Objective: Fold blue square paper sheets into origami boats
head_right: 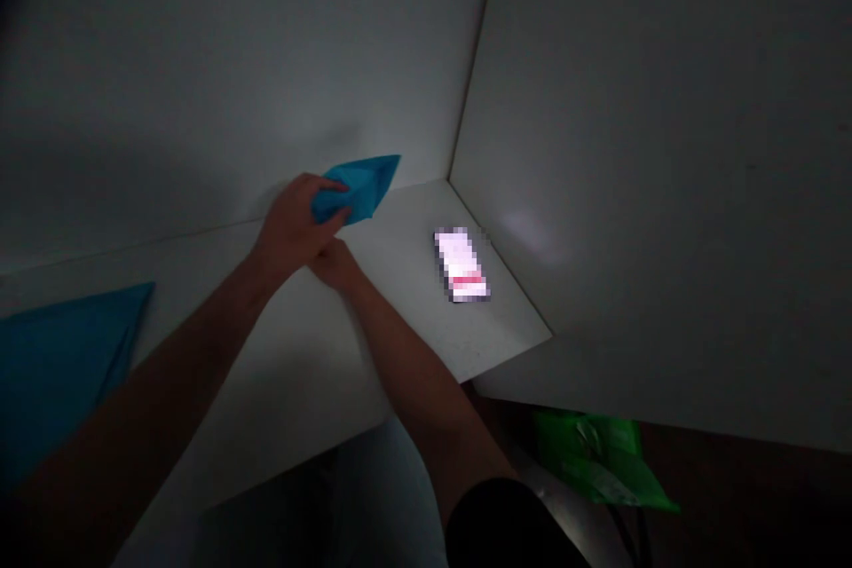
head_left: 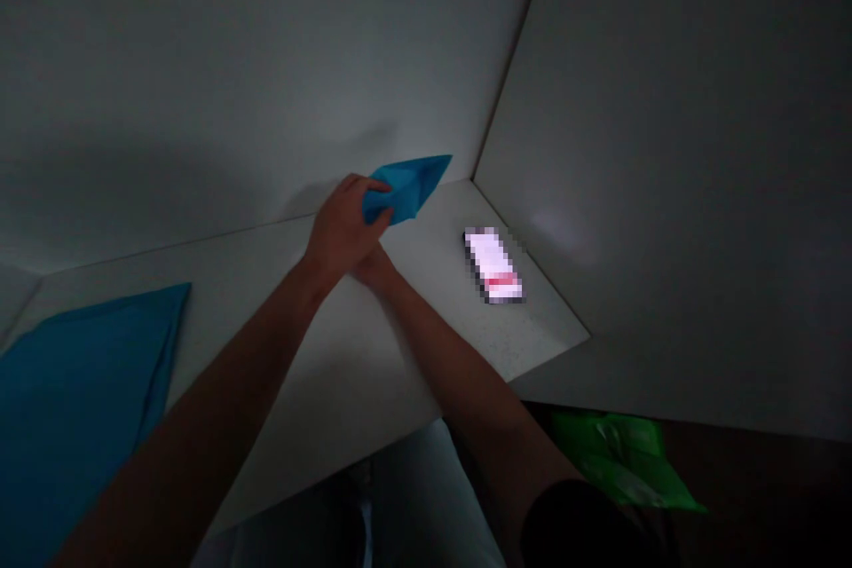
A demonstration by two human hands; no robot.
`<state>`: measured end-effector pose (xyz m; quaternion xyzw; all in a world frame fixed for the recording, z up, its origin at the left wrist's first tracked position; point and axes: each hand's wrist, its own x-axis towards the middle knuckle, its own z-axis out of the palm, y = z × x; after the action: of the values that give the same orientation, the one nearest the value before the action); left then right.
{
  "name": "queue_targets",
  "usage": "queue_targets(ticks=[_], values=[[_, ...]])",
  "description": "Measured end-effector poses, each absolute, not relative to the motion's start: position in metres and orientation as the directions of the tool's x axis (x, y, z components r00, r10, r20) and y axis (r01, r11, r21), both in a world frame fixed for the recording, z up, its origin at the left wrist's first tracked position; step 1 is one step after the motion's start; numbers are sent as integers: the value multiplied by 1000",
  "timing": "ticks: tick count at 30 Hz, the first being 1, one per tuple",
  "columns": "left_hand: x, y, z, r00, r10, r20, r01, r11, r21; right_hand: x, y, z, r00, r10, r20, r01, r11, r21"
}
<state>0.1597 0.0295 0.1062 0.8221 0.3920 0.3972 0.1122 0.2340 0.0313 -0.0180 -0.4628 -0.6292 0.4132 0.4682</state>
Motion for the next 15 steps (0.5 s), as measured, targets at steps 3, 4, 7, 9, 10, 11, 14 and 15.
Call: queue_targets(ticks=[3, 4, 7, 9, 10, 11, 14, 15], values=[[92, 7, 106, 187, 761, 621, 568, -599, 563, 237, 21, -9, -55, 975, 216, 135, 221, -966], [73, -1, 98, 95, 787, 610, 580, -541, 609, 237, 19, -6, -39, 974, 223, 93, 226, -970], [34, -20, 60, -116, 867, 484, 554, -348, 757, 236, 14, 2, -90, 972, 217, -26, 216, -976], [23, -26, 36, -180, 906, 383, 511, -246, 824, 236, 11, 5, -153, 961, 232, -51, 227, -973], [20, -28, 27, -202, 916, 345, 488, -212, 847, 236, 9, 6, -182, 950, 252, -40, 249, -968], [19, -30, 21, -214, 922, 322, 467, -193, 863, 237, 7, 6, -214, 936, 279, -19, 282, -959], [20, -31, 15, -214, 924, 317, 429, -203, 880, 236, 1, 8, -315, 893, 322, 51, 354, -934], [20, -30, 16, -202, 925, 322, 424, -213, 880, 236, 0, 9, -336, 885, 323, 74, 366, -928]])
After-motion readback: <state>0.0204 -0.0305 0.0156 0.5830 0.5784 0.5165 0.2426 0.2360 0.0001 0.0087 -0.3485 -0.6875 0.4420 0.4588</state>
